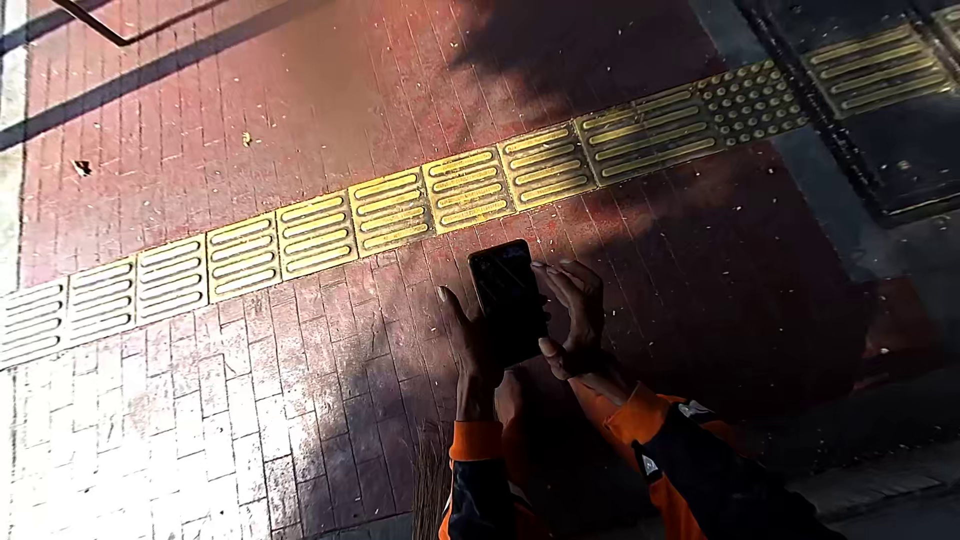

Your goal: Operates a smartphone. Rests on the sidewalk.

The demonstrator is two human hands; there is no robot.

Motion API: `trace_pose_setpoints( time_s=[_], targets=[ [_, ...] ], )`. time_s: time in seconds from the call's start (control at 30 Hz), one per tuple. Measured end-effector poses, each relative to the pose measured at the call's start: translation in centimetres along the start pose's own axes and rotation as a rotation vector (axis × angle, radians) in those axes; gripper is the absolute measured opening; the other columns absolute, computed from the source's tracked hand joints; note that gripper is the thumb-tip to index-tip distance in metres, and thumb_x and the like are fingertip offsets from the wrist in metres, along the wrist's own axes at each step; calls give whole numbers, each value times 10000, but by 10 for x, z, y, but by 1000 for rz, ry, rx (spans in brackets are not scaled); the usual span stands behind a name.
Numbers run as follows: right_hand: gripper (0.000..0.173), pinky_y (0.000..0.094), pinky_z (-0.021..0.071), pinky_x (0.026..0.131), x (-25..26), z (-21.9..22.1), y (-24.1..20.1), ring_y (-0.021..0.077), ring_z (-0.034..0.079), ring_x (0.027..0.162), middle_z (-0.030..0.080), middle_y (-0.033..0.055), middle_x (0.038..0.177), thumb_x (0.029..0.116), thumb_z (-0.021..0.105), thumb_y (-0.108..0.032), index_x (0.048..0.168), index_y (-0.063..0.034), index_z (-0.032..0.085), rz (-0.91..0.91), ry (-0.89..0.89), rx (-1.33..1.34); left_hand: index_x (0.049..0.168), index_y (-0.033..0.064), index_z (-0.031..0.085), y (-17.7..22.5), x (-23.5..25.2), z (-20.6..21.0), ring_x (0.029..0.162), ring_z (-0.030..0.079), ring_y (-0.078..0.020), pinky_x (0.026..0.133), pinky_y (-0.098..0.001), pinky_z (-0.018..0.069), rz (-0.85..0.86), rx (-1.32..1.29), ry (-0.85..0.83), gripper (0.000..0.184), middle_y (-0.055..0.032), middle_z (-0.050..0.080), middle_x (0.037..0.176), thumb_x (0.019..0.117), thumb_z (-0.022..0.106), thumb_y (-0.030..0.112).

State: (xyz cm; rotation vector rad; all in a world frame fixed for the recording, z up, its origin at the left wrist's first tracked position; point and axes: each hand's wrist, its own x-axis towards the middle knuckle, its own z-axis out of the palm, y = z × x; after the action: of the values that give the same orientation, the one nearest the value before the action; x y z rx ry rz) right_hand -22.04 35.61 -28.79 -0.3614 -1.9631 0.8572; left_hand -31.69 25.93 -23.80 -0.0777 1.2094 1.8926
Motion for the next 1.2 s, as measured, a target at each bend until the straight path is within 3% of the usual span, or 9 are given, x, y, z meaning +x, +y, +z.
trace_pose_setpoints(
  time_s=[0.1,0.33,0.5,0.67,0.83,1.2],
  targets=[
    [873,471,361,1154,0,1,2,314,429,1408,548,125,1485,947,292,-803,1468,-129,482,0,-18,-7,1092,43,650,-4,1,2,813,753,-229,686,-416,636,-3,40,-9,1095,-130,755,879,854,-19,877],
    [912,477,350,1137,0,2,1,344,425,1367,486,199,1492,949,276,-797,1494,-102,505,45,-40,-67,1091,32,639,-4,-3,8,788,753,-210,669,-398,636,-30,43,8,1070,-115,755,859,885,-36,836],
    [892,428,425,1110,0,-1,2,296,457,1359,505,178,1462,945,293,-809,1444,-111,535,66,38,2,1125,31,636,-1,-3,5,829,761,-263,689,-432,638,-15,-6,-58,1128,-151,761,901,826,-17,901],
    [864,429,428,1102,-1,0,2,298,484,1343,559,169,1424,969,278,-779,1387,-75,553,64,45,-18,1156,41,624,2,-1,1,841,758,-267,688,-430,636,30,-10,-29,1157,-147,760,918,783,-3,939],
    [847,414,440,1078,-2,1,1,291,503,1315,582,162,1418,980,288,-759,1368,-55,556,72,33,-21,1284,12,564,0,3,-10,917,746,-358,742,-487,629,4,-41,-127,1275,-239,736,1036,710,-33,981],
    [817,414,449,1076,-3,1,0,277,499,1321,547,170,1417,992,295,-736,1384,-66,550,62,12,-19,1254,73,614,0,2,-9,900,753,-316,725,-462,631,21,-33,-62,1240,-189,754,998,721,-71,959]
  ],
)
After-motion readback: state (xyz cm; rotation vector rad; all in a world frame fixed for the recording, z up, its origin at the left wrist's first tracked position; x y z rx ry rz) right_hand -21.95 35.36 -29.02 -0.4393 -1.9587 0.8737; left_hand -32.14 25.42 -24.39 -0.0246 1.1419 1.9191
